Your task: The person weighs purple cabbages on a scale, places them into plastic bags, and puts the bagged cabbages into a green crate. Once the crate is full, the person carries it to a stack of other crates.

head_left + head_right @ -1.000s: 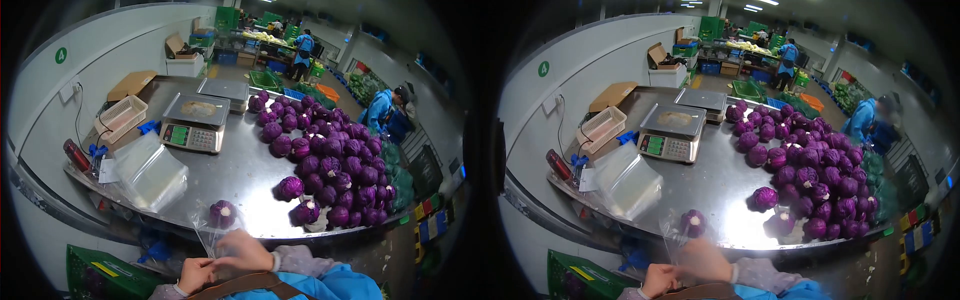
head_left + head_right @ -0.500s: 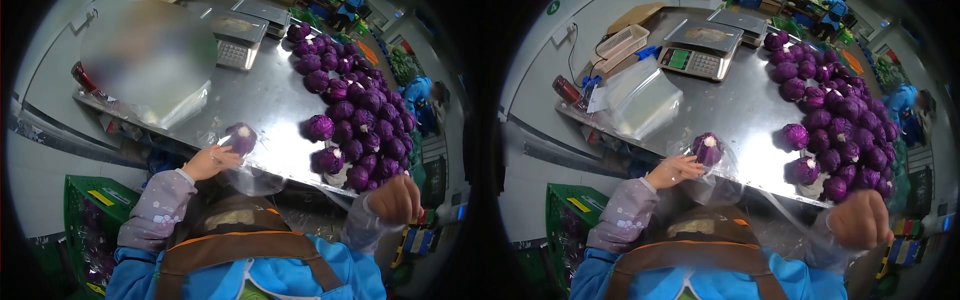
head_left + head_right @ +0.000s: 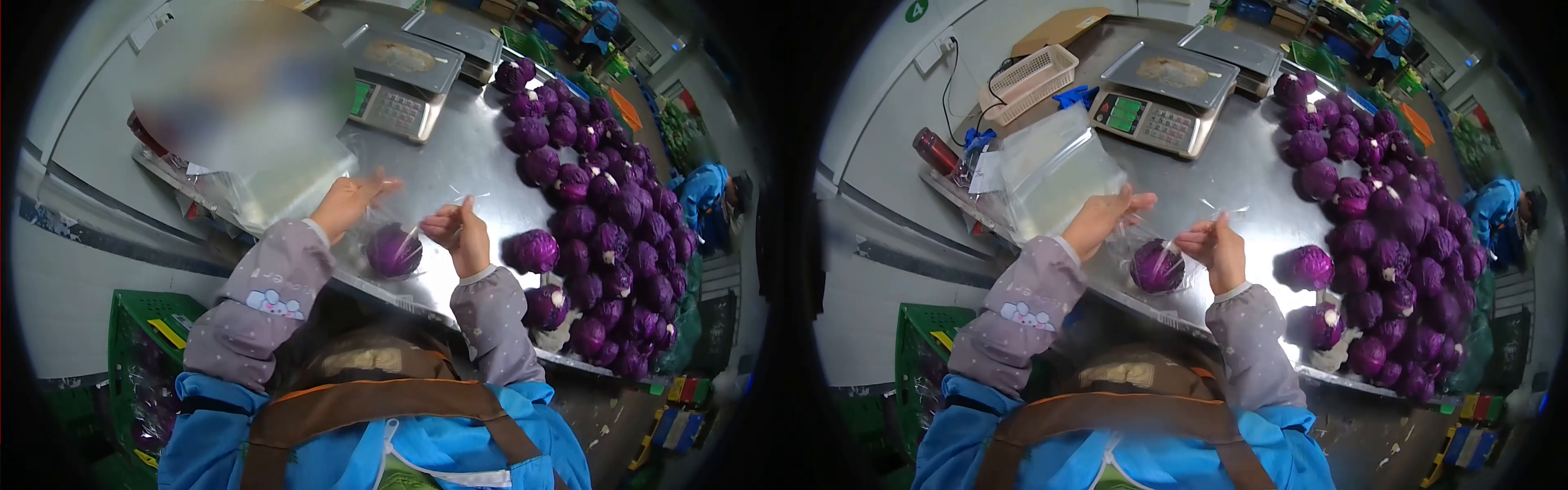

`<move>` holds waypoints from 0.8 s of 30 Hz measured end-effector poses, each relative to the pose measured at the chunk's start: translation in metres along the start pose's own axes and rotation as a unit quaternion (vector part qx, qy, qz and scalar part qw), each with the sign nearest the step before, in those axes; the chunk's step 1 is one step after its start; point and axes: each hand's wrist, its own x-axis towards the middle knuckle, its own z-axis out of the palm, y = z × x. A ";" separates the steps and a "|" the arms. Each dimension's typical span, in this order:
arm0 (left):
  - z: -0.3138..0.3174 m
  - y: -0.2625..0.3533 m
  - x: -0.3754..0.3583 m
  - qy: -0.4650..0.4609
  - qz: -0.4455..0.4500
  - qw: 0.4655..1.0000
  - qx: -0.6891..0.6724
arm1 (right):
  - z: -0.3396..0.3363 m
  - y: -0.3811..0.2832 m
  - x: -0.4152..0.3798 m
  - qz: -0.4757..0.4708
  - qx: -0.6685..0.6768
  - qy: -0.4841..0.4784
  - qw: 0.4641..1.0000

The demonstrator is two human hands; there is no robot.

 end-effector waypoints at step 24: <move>-0.047 -0.053 -0.105 0.118 0.011 0.853 -0.509 | 0.084 0.066 0.025 0.186 -0.135 -0.241 0.943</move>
